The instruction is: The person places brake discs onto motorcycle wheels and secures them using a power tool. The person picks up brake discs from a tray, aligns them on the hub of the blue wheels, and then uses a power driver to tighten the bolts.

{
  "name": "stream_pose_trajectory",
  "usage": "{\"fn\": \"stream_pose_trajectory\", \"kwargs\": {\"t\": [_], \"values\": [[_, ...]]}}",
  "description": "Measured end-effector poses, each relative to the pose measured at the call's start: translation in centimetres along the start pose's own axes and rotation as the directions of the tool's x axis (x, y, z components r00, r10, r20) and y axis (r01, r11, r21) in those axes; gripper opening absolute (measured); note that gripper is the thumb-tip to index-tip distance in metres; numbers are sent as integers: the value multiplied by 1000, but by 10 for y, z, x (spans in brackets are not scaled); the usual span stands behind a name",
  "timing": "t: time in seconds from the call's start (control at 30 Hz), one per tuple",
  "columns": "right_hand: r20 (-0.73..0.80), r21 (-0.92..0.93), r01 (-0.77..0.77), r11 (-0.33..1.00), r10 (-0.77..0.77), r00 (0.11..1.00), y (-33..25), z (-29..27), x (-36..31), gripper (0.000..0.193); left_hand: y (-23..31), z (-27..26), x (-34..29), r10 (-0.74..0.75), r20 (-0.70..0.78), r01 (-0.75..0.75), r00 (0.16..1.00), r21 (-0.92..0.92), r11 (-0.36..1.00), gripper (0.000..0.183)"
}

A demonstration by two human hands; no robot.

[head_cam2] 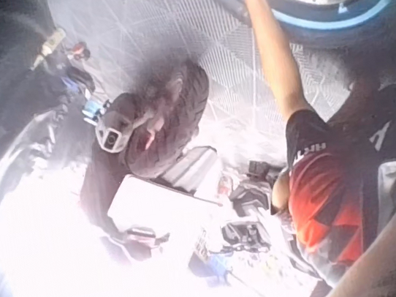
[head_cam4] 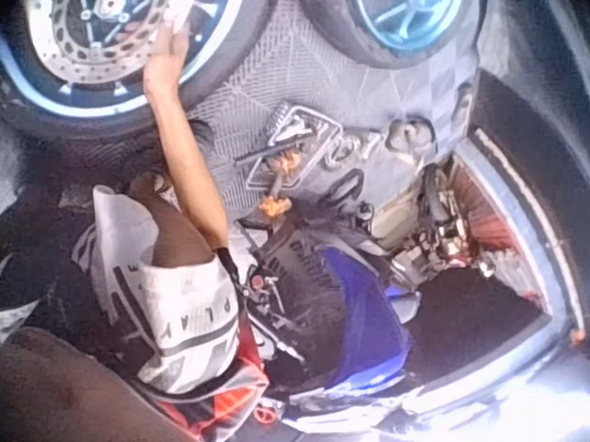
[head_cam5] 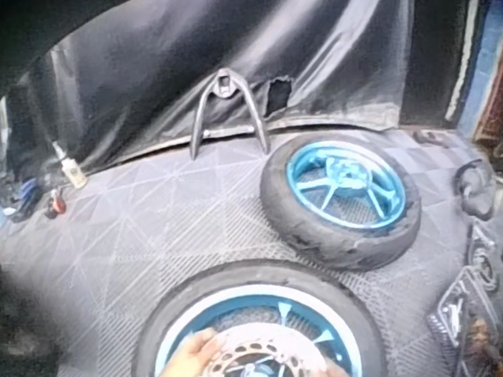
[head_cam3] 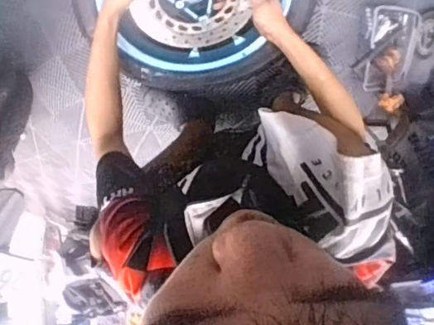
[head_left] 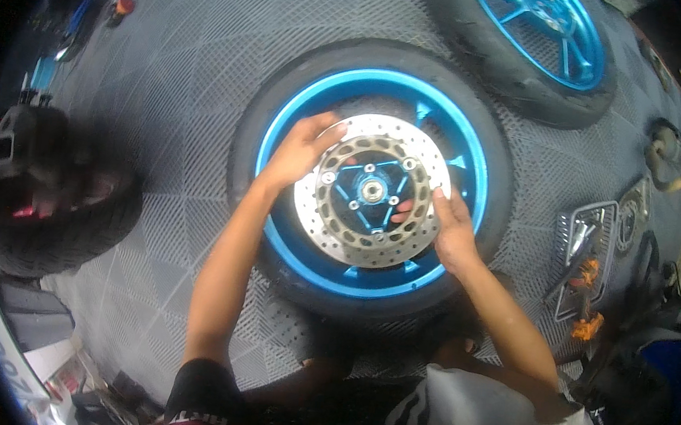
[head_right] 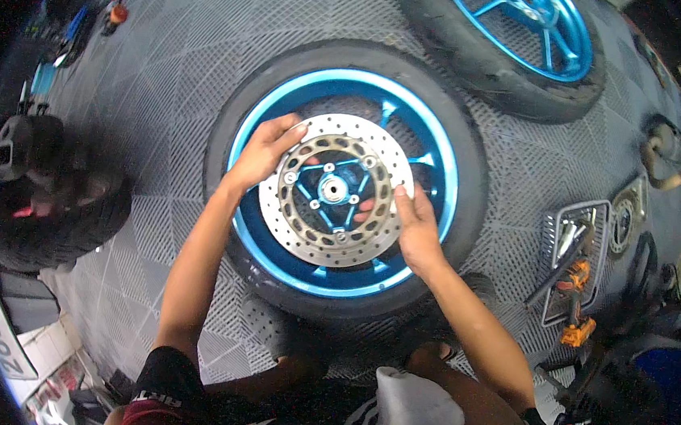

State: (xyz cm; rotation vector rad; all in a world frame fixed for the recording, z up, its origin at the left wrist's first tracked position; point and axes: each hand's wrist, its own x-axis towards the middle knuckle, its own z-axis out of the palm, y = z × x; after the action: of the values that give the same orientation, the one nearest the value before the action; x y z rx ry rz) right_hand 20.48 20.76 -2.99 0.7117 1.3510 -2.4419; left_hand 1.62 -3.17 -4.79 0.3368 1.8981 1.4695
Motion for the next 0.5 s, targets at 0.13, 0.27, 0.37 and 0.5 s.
{"fn": "stream_pose_trajectory", "kwargs": {"t": [0.13,0.27,0.37,0.5], "values": [[-55,-493,-53,868,30,998,-44,-41,-9,59,-27,-26,6,-108,16,109,994,-13,994,47],[-322,-432,298,851,-455,831,-172,-126,-21,32,33,-47,21,-85,-135,115,987,232,966,45],[-796,-420,420,804,-549,256,-210,-268,-61,22,112,1,49,-24,-243,157,970,545,823,41],[-825,-565,122,816,-554,-113,-214,-454,-105,31,143,52,108,58,-115,-3,992,430,903,37]]}}
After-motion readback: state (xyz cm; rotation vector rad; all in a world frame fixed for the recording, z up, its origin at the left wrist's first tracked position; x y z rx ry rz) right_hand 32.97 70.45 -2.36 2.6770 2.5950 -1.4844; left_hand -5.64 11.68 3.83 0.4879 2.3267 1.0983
